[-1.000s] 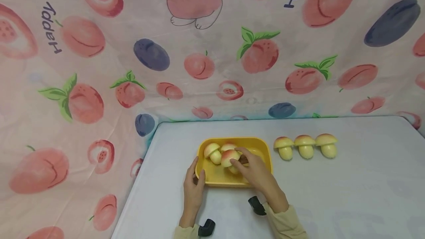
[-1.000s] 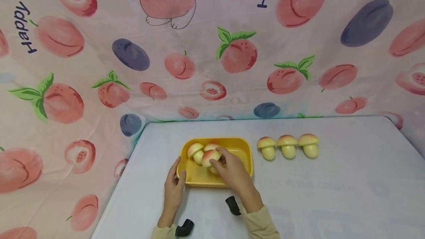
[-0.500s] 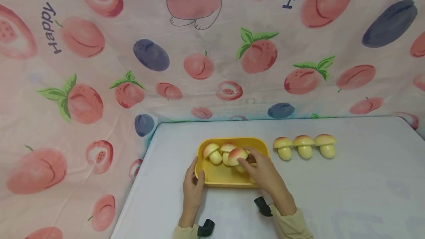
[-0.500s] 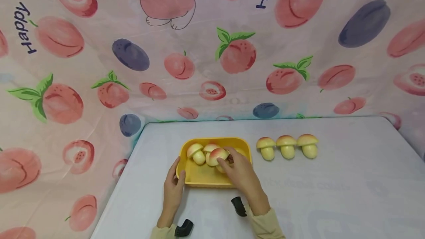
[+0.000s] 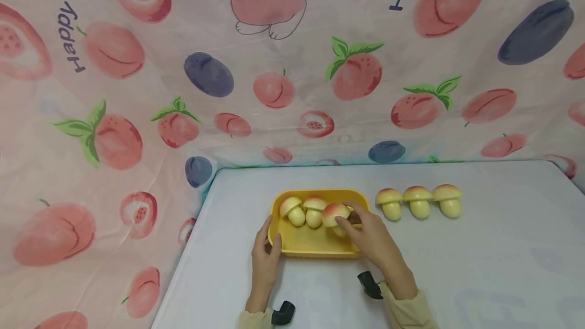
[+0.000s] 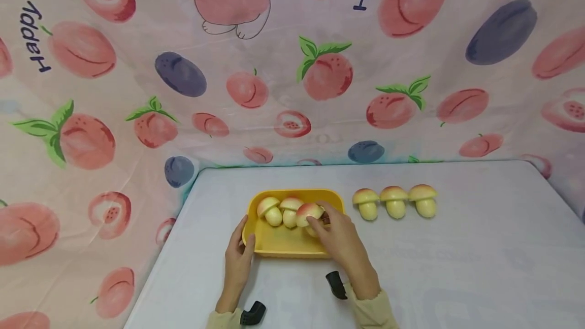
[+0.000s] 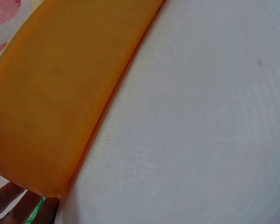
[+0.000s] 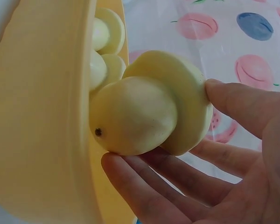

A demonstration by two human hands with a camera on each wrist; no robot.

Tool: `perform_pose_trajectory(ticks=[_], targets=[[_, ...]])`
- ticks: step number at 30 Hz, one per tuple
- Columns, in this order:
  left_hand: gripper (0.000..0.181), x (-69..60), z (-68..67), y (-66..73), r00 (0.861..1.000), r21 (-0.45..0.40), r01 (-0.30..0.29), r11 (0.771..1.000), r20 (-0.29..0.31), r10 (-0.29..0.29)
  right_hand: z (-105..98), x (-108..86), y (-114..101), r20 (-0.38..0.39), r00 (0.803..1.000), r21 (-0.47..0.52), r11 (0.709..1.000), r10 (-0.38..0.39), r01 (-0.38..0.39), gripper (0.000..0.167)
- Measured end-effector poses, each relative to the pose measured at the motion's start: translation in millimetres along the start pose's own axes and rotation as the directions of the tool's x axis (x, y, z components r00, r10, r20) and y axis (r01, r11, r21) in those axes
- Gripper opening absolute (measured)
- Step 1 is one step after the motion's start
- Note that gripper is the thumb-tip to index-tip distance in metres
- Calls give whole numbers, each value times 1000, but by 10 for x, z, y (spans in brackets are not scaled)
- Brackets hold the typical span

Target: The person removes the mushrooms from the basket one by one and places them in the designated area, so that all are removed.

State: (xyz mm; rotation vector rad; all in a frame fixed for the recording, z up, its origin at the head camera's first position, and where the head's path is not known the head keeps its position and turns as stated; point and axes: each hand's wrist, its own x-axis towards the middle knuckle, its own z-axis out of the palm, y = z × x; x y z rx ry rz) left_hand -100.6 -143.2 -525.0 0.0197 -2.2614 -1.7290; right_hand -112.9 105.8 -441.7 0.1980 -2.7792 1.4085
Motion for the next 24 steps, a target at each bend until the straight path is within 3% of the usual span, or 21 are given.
perform_pose_trajectory(ticks=[6, 24], targets=[[48, 13, 3, -109, 1000, 7, -10, 1000, -3, 10, -105, -8, 11, 14, 1000, 4, 1000, 17, -17, 55], [48, -1, 12, -85, 1000, 36, -12, 999, -10, 13, -308, -45, 49, -5, 999, -27, 998, 49, -49, 61]])
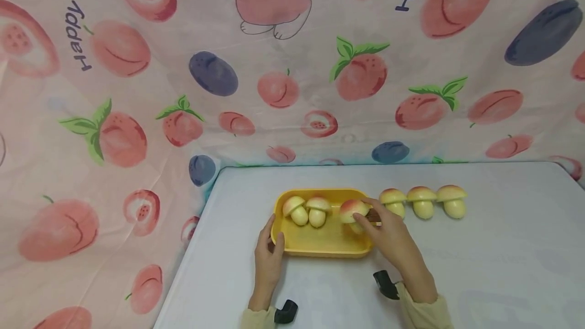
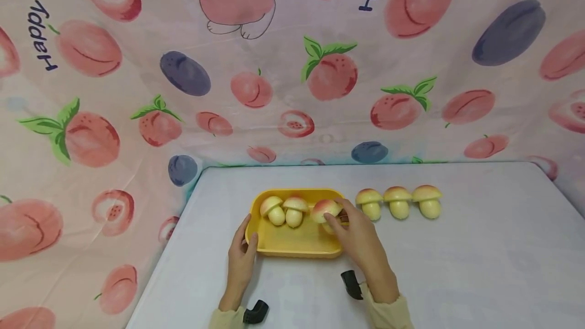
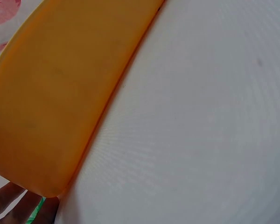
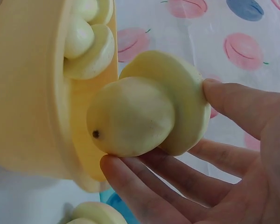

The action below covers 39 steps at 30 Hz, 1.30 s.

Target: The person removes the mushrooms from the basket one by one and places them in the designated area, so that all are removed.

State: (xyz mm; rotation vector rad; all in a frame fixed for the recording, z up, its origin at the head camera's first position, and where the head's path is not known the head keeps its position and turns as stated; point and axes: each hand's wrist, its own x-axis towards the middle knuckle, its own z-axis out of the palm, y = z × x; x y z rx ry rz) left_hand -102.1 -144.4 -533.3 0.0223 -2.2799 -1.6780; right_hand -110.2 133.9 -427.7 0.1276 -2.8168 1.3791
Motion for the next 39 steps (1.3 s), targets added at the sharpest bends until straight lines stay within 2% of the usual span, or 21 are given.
perform_pose_trajectory(ticks=[8, 18, 20, 26, 29, 31, 37, 39], targets=[[47, -6, -9, -10, 1000, 3, 10, 1000, 5, -10, -48, -23, 32, -6, 1000, -15, 1000, 27, -27, 63], [47, -2, -2, 6, 1000, 24, 19, 1000, -2, -19, -97, -59, 44, -32, 999, -32, 999, 12, -13, 62], [47, -9, 1, 48, 1000, 20, 26, 999, -5, -26, -111, -70, 48, -40, 999, -30, 1000, 8, -9, 61], [47, -43, -38, 345, 999, 11, 31, 999, 8, -31, -159, -81, 92, -59, 998, -40, 999, -7, 5, 59], [47, -44, -48, 386, 999, 17, 35, 999, 14, -35, -181, -91, 108, -56, 998, -40, 999, -4, 1, 61], [47, -41, -40, 351, 999, 18, 31, 999, 11, -31, -193, -100, 118, -56, 998, -42, 999, -2, 0, 62], [47, -6, 1, 44, 1000, 4, 19, 1000, -7, -19, -232, -126, 161, -68, 998, -59, 998, -7, 3, 62], [47, -2, -3, -2, 1000, 1, 9, 1000, -5, -9, -245, -132, 180, -68, 998, -59, 998, -6, 2, 62]])
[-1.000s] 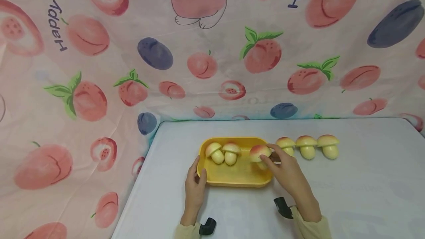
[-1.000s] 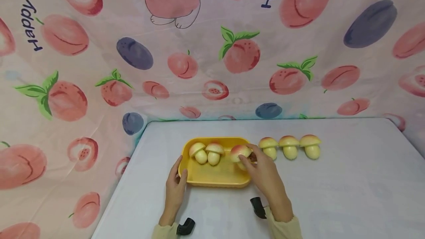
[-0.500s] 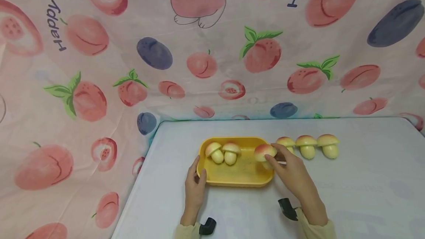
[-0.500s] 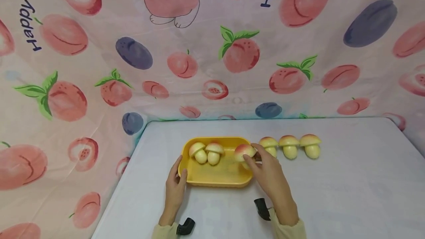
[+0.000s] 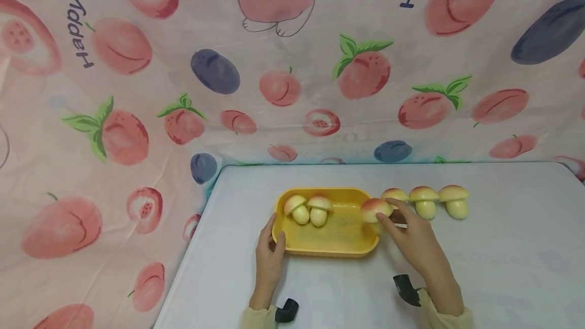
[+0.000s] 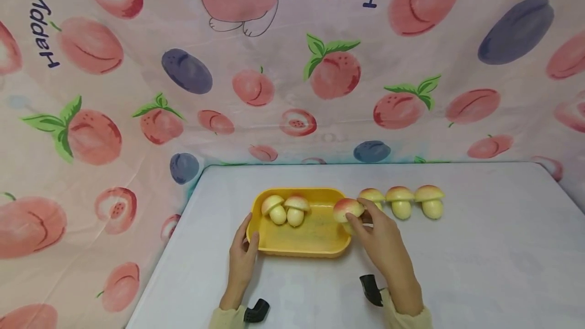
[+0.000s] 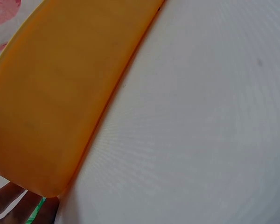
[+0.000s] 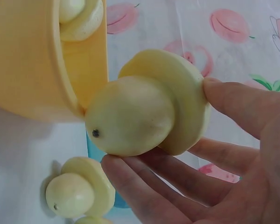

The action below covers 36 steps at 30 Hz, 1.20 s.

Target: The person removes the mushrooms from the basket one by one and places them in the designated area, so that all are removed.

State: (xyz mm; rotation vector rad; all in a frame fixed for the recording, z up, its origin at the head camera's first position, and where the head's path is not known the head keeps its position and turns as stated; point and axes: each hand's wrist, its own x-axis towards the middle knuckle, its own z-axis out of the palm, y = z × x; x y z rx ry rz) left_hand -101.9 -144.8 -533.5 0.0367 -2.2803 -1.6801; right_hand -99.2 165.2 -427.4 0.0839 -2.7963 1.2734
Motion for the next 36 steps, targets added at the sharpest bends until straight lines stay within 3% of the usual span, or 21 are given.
perform_pose_trajectory(ticks=[9, 17, 36], targets=[[47, 4, 10, 33, 1000, 6, 10, 1000, -4, -10, -77, -11, 89, 3, 1000, -25, 999, 31, -31, 62], [46, -36, -41, 364, 1000, 20, 21, 1000, 15, -22, -110, -15, 190, 13, 998, -20, 998, 53, -53, 59], [47, -34, -38, 368, 1000, -15, 9, 1000, 23, -9, -182, -27, 383, 61, 990, -51, 991, 129, -126, 68]])
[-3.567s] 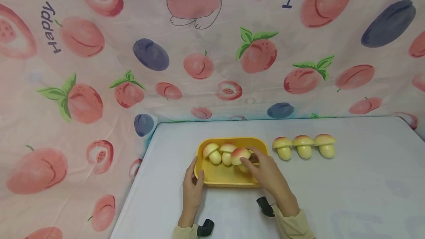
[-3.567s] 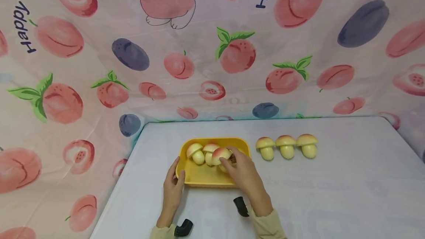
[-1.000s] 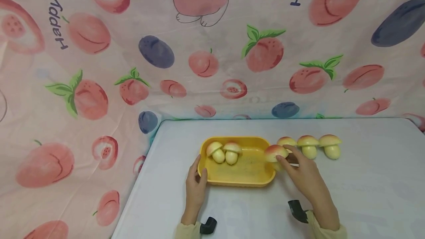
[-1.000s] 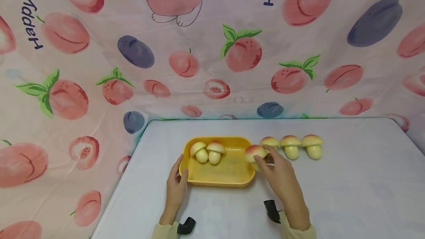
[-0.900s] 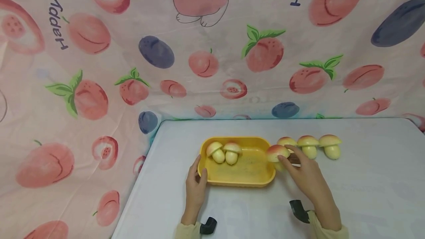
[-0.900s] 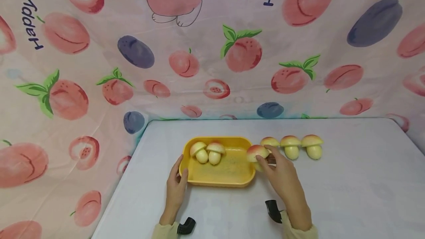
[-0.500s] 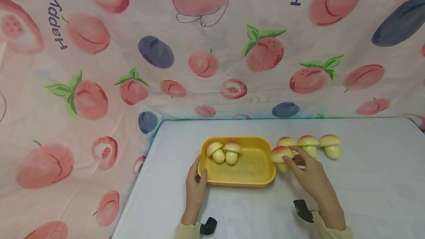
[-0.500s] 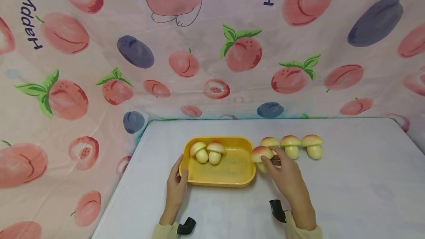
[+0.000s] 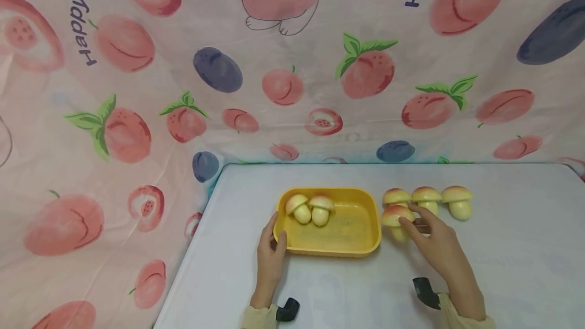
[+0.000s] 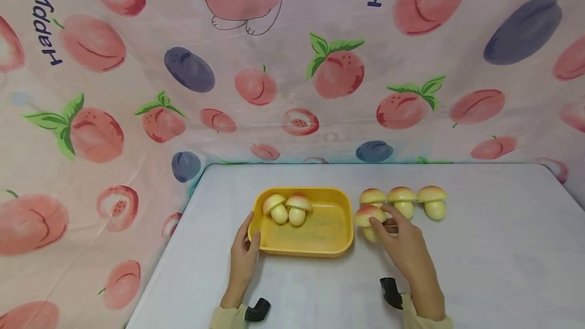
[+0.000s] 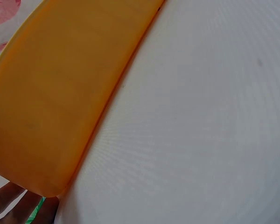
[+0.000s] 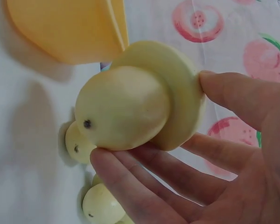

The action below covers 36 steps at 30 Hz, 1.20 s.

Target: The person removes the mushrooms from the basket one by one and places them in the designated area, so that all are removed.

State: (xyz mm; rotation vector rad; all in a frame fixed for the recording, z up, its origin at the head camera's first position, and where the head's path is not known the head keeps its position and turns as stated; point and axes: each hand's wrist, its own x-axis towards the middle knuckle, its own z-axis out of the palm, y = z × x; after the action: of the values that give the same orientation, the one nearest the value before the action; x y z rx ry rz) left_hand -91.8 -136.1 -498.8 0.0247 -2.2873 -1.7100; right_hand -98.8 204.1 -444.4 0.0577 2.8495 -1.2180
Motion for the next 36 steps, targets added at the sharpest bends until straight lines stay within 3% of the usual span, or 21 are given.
perform_pose_trajectory(ticks=[20, 36], targets=[[47, -5, 1, -1, 1000, 9, -4, 1000, -10, 4, -80, -1, 207, 76, 993, -60, 994, 94, -89, 74], [46, -16, 0, 16, 1000, 15, 5, 1000, -12, -5, -159, 1, 316, 130, 987, -69, 994, 93, -84, 74]])
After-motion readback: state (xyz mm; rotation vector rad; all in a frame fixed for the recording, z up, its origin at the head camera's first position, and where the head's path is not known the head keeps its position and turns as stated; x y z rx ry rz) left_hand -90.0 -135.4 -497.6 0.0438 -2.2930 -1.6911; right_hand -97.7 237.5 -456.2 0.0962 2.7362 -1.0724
